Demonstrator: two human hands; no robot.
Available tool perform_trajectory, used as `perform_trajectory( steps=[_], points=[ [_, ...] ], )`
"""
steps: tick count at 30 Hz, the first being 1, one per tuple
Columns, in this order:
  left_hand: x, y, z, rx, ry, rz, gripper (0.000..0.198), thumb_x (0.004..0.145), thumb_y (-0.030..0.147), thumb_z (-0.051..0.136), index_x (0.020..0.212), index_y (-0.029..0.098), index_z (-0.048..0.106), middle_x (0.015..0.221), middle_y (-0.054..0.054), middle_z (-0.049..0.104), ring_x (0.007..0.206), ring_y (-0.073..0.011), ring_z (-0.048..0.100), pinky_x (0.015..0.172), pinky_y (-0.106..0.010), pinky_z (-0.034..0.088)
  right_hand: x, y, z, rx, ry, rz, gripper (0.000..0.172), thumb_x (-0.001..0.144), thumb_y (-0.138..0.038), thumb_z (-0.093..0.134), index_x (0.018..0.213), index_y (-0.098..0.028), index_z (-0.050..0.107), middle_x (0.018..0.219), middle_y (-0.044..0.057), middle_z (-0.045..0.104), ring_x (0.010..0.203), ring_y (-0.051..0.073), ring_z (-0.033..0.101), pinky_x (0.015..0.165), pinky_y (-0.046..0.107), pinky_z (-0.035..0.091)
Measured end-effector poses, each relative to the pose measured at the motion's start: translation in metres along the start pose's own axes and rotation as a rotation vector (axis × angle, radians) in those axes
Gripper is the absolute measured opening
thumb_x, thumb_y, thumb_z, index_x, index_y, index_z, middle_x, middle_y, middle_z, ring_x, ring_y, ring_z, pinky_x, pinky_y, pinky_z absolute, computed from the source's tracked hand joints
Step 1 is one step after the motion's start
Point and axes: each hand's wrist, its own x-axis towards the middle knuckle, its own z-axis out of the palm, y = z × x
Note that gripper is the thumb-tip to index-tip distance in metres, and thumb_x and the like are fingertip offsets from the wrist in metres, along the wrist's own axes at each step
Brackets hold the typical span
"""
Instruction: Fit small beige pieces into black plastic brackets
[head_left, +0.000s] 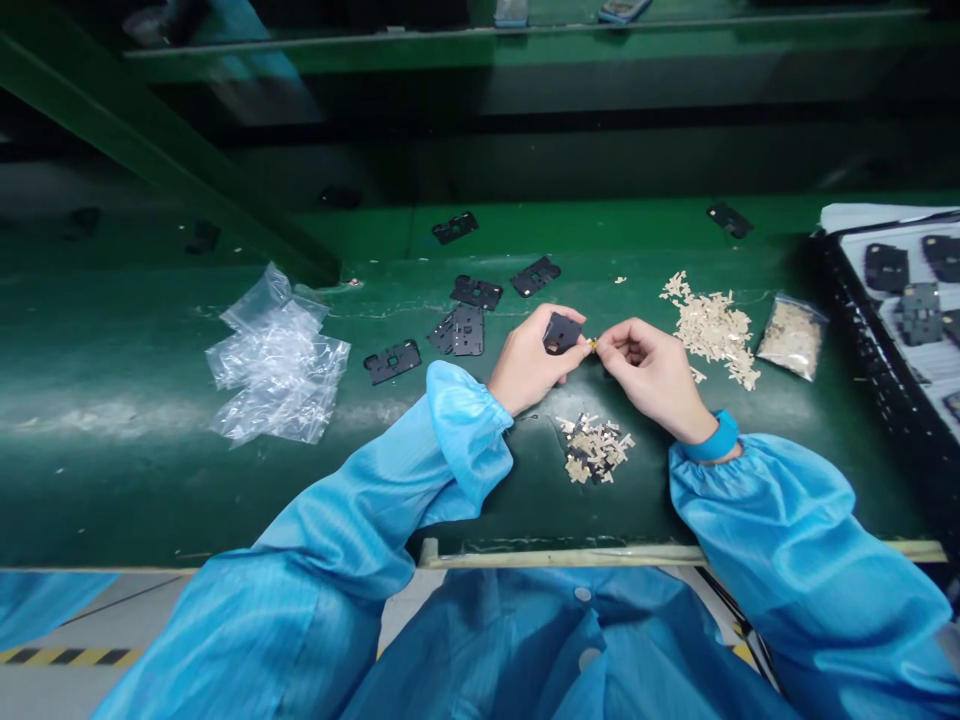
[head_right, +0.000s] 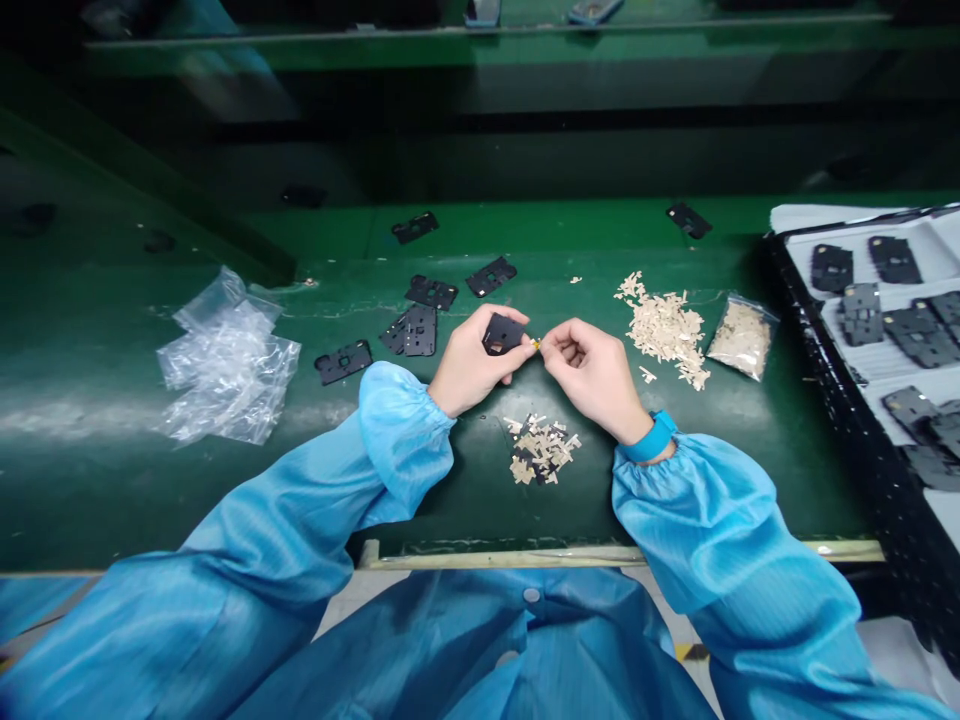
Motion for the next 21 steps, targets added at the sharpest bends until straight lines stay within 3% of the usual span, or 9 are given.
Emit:
perform_trajectory(
  steps=[6, 9, 14, 21],
  points=[
    [0.0016, -0.0011, 0.0006, -0.01, 0.02, 0.007, 0.03, 0.083, 0.022, 0.072, 0.111, 0.02, 0.061, 0.087, 0.002, 0.067, 0.047, -0.005, 0.055, 0.045, -0.02, 0.047, -0.0021, -0.0006, 0.0008, -0.196, 0.153, -0.249, 0.005, 0.091, -0.024, 0.067, 0.094, -0.021, 0.064, 0.083, 0.002, 0.063, 0.066, 0.014, 0.058, 0.058, 0.029, 0.048],
    [0.0019, -0.0013, 0.0004, -0.03, 0.008, 0.034, 0.03, 0.082, 0.018, 0.07, 0.11, 0.02, 0.06, 0.088, 0.002, 0.068, 0.047, -0.0041, 0.054, 0.046, -0.019, 0.047, -0.0026, 0.0001, 0.0009, -0.25, 0.124, -0.373, 0.001, 0.093, -0.02, 0.066, 0.092, -0.021, 0.066, 0.082, 0.002, 0.064, 0.066, 0.014, 0.059, 0.059, 0.028, 0.049],
    [0.0013, -0.0022, -0.0006, -0.028, -0.014, 0.038, 0.031, 0.082, 0.018, 0.071, 0.111, 0.02, 0.06, 0.087, 0.002, 0.069, 0.048, -0.0042, 0.054, 0.048, -0.019, 0.047, -0.0033, 0.0011, 0.0028, -0.288, 0.091, -0.378, 0.005, 0.094, -0.02, 0.064, 0.094, -0.019, 0.069, 0.078, 0.002, 0.064, 0.064, 0.014, 0.06, 0.059, 0.028, 0.049],
    [0.0012, -0.0011, -0.0004, -0.024, -0.015, 0.037, 0.031, 0.081, 0.017, 0.071, 0.11, 0.019, 0.06, 0.085, 0.003, 0.068, 0.047, -0.0035, 0.054, 0.048, -0.018, 0.047, 0.0015, 0.0031, 0.0019, -0.292, 0.161, -0.293, 0.008, 0.089, -0.016, 0.062, 0.083, -0.019, 0.066, 0.072, 0.0, 0.064, 0.059, 0.013, 0.057, 0.058, 0.027, 0.046]
  ],
)
